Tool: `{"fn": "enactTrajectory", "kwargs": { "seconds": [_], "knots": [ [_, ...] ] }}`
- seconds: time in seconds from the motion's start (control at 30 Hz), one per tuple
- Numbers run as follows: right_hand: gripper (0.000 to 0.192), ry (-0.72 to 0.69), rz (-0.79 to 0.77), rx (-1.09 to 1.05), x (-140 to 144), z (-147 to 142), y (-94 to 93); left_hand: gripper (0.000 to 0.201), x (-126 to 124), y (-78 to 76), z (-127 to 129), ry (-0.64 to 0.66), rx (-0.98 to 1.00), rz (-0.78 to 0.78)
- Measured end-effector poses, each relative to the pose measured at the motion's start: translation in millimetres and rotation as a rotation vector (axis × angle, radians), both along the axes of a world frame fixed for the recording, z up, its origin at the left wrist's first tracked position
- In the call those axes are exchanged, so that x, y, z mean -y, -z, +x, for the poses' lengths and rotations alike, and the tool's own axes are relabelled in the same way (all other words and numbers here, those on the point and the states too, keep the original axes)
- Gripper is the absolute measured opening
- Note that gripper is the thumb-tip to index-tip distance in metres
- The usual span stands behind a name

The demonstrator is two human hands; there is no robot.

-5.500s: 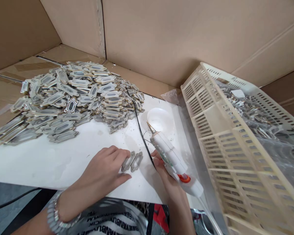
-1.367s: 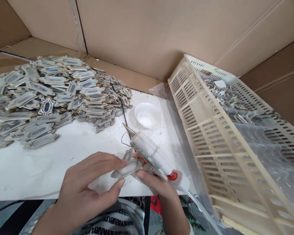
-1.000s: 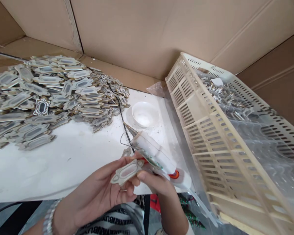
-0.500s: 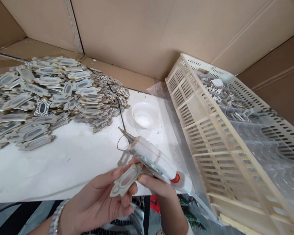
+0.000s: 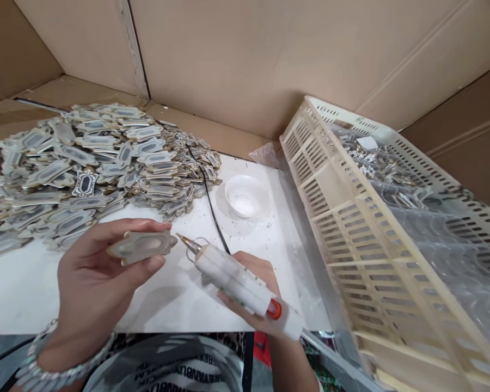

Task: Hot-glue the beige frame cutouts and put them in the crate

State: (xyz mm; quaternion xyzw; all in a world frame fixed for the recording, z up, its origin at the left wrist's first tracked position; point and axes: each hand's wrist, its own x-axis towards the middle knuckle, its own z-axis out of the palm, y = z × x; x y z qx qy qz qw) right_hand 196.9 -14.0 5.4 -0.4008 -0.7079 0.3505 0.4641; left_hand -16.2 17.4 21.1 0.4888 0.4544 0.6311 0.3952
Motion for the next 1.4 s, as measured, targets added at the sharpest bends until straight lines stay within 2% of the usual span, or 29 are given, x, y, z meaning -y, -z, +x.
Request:
{"fn": "enactTrajectory", "kwargs": {
  "seconds": [0.13, 0.37, 0.43, 0.53, 0.73, 1.0, 1.4],
  "knots": [
    [0.021, -0.037, 0.038, 0.037, -2.3, -0.7, 6.0, 0.031, -4.7, 0.7, -2.1, 0.000, -0.059, 0.109],
    [0.013, -0.044, 0.015, 0.010, -1.2, -0.8, 7.9, 0.031, -5.0, 3.7, -4.2, 0.034, -0.108, 0.143],
    [0.012, -0.052, 0.020, -0.014, -1.6, -1.3, 8.1, 0.029, -3.5, 2.0, -2.9, 0.015, -0.104, 0.105],
    [0.013, -0.051, 0.015, -0.018, -1.9, -1.7, 8.7, 0.029, -2.4, 1.4, -3.2, 0.018, -0.094, 0.063],
    [0.018, -0.039, -0.047, -0.011, -0.1, -2.3, 8.5, 0.038, -6.8, 6.6, -11.4, 0.110, -0.102, 0.191],
    [0.022, -0.034, -0.084, -0.059, 0.9, -3.0, 11.5, 0.040, -8.3, 5.8, -9.2, 0.103, -0.139, 0.257],
    [0.022, -0.008, -0.139, -0.038, 2.1, -3.5, 8.4, 0.040, -8.9, 8.6, -13.7, 0.065, -0.136, 0.258]
  ]
}}
